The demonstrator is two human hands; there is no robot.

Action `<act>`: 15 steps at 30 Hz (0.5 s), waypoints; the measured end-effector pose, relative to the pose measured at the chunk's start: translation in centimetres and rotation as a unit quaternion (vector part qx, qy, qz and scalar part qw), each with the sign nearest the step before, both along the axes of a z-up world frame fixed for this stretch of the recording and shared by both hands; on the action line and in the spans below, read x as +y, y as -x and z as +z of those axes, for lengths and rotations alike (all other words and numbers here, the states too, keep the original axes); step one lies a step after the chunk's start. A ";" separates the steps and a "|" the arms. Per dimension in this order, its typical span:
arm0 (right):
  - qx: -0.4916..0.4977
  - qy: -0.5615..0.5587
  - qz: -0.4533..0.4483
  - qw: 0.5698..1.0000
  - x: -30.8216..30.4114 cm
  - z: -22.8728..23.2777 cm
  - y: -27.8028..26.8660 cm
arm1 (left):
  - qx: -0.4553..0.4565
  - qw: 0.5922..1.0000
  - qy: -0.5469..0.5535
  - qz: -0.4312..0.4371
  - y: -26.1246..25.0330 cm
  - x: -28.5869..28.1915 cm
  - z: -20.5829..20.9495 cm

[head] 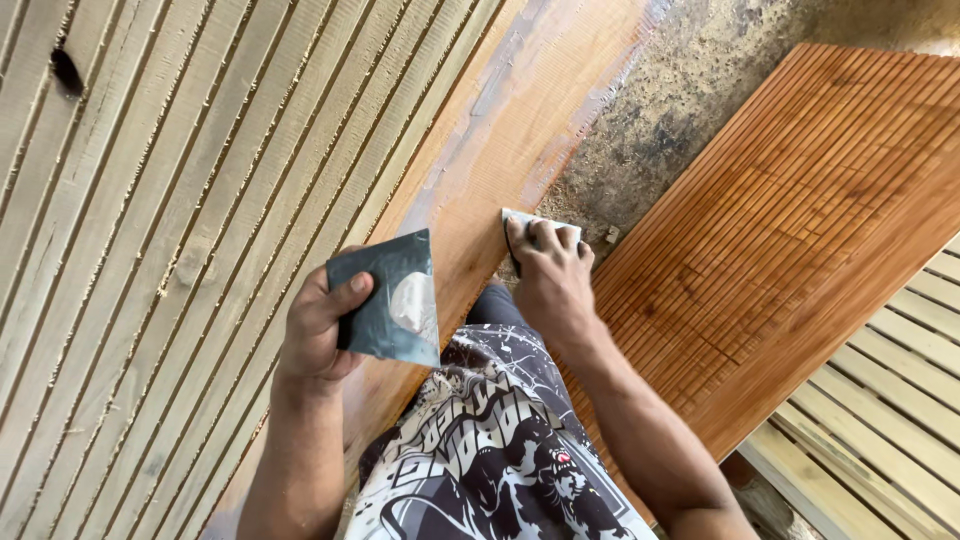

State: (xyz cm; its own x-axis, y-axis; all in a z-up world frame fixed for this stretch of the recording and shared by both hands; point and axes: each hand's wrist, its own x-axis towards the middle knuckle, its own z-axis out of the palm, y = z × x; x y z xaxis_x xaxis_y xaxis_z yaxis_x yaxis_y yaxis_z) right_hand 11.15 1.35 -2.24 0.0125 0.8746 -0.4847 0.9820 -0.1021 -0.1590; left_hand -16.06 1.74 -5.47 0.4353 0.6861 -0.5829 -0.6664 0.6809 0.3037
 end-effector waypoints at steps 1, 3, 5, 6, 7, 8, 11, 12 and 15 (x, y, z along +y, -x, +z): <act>0.037 0.043 -0.022 0.998 0.1 1.0 -0.5 | 0.015 1.000 0.003 -0.012 -0.2 0.3 0.4; 0.129 0.066 -0.100 0.984 0.9 3.1 -2.2 | 0.009 0.999 -0.025 -0.033 -0.8 1.8 0.7; 0.220 0.004 -0.086 0.972 0.9 5.5 -4.0 | 0.008 0.997 -0.024 -0.067 -1.3 2.1 1.1; 0.270 -0.077 -0.030 0.959 0.8 6.5 -4.6 | 0.013 0.996 -0.016 -0.088 -1.5 2.6 0.9; 0.291 -0.077 -0.032 0.953 0.5 7.3 -4.9 | 0.016 0.994 -0.008 -0.108 -1.7 3.2 0.7; 0.305 -0.081 -0.038 0.948 0.1 8.2 -5.1 | -0.021 0.991 -0.015 -0.133 -2.3 4.0 0.4; 0.335 -0.143 0.098 0.926 -0.5 9.8 -4.8 | -0.060 0.981 -0.022 -0.182 -4.2 5.4 -0.4; 0.340 -0.159 0.131 0.918 -0.6 10.1 -4.6 | -0.069 0.977 -0.027 -0.202 -4.9 5.6 -0.6; 0.336 -0.190 0.210 0.899 0.2 10.7 -4.8 | -0.088 0.969 -0.006 -0.230 -6.9 6.2 -1.2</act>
